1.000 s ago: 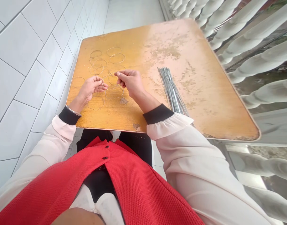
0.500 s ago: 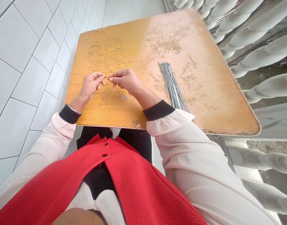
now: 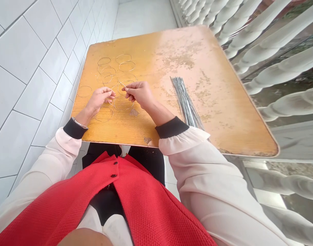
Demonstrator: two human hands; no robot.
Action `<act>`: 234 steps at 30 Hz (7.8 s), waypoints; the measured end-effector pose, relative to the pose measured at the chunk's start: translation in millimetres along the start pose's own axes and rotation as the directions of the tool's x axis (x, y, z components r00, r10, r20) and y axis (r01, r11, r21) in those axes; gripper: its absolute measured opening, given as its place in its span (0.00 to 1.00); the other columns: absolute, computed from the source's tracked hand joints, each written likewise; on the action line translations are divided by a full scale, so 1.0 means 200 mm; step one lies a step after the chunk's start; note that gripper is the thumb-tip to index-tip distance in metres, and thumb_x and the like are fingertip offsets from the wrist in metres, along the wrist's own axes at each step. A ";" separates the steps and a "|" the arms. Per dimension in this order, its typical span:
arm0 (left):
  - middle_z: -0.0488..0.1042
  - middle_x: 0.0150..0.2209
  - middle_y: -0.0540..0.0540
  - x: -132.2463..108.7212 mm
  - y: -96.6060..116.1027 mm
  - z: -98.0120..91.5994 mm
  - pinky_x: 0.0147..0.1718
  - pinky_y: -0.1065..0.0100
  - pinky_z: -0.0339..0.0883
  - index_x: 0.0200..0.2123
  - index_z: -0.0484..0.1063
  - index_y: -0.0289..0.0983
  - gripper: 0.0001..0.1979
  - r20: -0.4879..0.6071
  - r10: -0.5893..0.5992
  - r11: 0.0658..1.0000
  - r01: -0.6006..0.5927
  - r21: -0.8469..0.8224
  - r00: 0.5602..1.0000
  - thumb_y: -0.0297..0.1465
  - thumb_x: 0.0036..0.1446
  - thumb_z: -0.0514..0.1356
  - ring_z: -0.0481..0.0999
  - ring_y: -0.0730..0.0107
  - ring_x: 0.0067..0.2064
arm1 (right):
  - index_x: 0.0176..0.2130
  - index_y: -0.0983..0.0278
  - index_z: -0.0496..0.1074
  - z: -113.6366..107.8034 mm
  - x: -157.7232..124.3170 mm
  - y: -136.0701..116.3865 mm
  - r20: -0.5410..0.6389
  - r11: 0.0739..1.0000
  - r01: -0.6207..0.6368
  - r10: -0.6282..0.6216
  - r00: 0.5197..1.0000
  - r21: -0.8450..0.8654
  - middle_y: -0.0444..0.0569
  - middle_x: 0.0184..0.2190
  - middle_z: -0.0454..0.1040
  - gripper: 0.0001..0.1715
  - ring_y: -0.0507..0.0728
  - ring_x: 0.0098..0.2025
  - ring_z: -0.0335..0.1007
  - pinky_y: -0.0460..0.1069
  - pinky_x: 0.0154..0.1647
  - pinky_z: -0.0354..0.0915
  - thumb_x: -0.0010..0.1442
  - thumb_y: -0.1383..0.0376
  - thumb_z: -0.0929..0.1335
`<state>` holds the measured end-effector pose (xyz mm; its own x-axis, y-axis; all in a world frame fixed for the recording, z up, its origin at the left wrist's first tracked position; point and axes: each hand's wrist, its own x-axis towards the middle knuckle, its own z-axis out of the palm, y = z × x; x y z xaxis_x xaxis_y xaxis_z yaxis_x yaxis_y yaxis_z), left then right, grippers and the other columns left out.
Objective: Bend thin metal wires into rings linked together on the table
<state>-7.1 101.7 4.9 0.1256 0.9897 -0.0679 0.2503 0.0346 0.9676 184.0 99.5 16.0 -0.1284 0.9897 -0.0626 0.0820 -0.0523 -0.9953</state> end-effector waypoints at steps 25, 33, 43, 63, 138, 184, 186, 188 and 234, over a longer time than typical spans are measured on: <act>0.69 0.18 0.55 -0.06 -0.01 0.06 0.37 0.71 0.65 0.34 0.76 0.41 0.09 -0.028 0.346 0.898 -0.323 0.299 0.938 0.33 0.67 0.58 0.72 0.73 0.27 | 0.32 0.56 0.67 0.04 0.00 0.12 0.049 0.851 0.299 -0.308 0.950 -0.432 0.50 0.32 0.78 0.10 0.61 0.50 0.73 0.50 0.41 0.65 0.68 0.61 0.66; 0.68 0.16 0.56 -0.04 -0.01 0.07 0.33 0.72 0.65 0.35 0.76 0.40 0.11 0.028 0.274 0.933 -0.273 0.237 0.961 0.35 0.68 0.57 0.69 0.75 0.23 | 0.36 0.57 0.72 0.05 0.01 0.14 -0.005 0.810 0.295 -0.345 0.939 -0.507 0.51 0.37 0.80 0.10 0.62 0.50 0.73 0.51 0.42 0.65 0.68 0.57 0.66; 0.68 0.16 0.56 -0.02 0.00 0.02 0.27 0.73 0.62 0.34 0.76 0.41 0.12 -0.055 0.241 0.958 -0.229 0.175 0.969 0.39 0.67 0.57 0.64 0.78 0.19 | 0.42 0.58 0.79 0.01 0.00 0.08 0.002 0.743 0.346 -0.421 0.907 -0.573 0.55 0.46 0.78 0.09 0.65 0.50 0.73 0.59 0.52 0.68 0.58 0.64 0.72; 0.64 0.14 0.56 -0.01 0.01 -0.01 0.31 0.71 0.63 0.29 0.78 0.40 0.09 0.014 0.220 0.960 -0.219 0.177 0.975 0.31 0.63 0.62 0.69 0.76 0.23 | 0.27 0.62 0.78 0.01 -0.02 0.00 0.143 1.000 0.016 -0.014 0.990 -0.009 0.44 0.18 0.74 0.15 0.47 0.18 0.61 0.44 0.17 0.58 0.60 0.55 0.75; 0.80 0.48 0.45 -0.07 0.06 0.07 0.59 0.61 0.71 0.47 0.70 0.37 0.29 0.119 -0.028 0.692 0.105 -0.714 0.992 0.52 0.71 0.40 0.77 0.63 0.60 | 0.24 0.68 0.74 0.22 -0.15 -0.02 0.216 0.870 -0.373 0.316 0.924 0.324 0.48 0.18 0.76 0.16 0.48 0.18 0.70 0.41 0.22 0.69 0.62 0.77 0.66; 0.71 0.23 0.55 -0.01 0.08 -0.01 0.17 0.76 0.50 0.34 0.75 0.36 0.12 -0.116 -0.069 0.940 0.025 -0.341 0.991 0.33 0.69 0.56 0.58 0.87 0.18 | 0.27 0.64 0.68 0.13 -0.06 0.01 0.069 0.914 -0.184 0.170 0.983 0.362 0.45 0.26 0.78 0.15 0.46 0.26 0.73 0.41 0.31 0.71 0.65 0.70 0.71; 0.70 0.22 0.55 -0.01 0.09 -0.03 0.18 0.76 0.51 0.34 0.74 0.36 0.13 -0.105 -0.088 0.933 0.045 -0.356 0.991 0.32 0.70 0.55 0.59 0.87 0.18 | 0.27 0.64 0.68 0.13 -0.07 0.00 0.075 0.914 -0.192 0.177 0.981 0.358 0.45 0.26 0.78 0.15 0.47 0.26 0.73 0.42 0.31 0.71 0.64 0.70 0.71; 0.70 0.22 0.55 -0.03 0.11 -0.05 0.18 0.77 0.52 0.35 0.74 0.35 0.12 -0.071 -0.113 0.929 0.080 -0.360 0.991 0.31 0.70 0.55 0.60 0.87 0.18 | 0.27 0.65 0.69 0.12 -0.09 -0.01 0.100 0.912 -0.235 0.213 0.972 0.336 0.46 0.25 0.77 0.14 0.47 0.25 0.73 0.42 0.30 0.70 0.64 0.71 0.71; 0.71 0.27 0.50 -0.62 -0.25 -0.06 0.32 0.71 0.62 0.29 0.72 0.36 0.09 0.193 0.654 0.536 -0.628 0.564 0.731 0.30 0.64 0.59 0.67 0.75 0.29 | 0.41 0.62 0.80 0.21 -0.56 0.34 0.287 0.502 0.600 -0.566 0.773 -0.623 0.53 0.36 0.79 0.17 0.57 0.36 0.76 0.50 0.38 0.68 0.68 0.64 0.62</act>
<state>-47.2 -21.3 -31.2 0.4412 0.7197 0.5361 0.5967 -0.6815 0.4237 162.7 -20.7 -47.0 -0.4296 0.7562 0.4936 0.5803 0.6499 -0.4908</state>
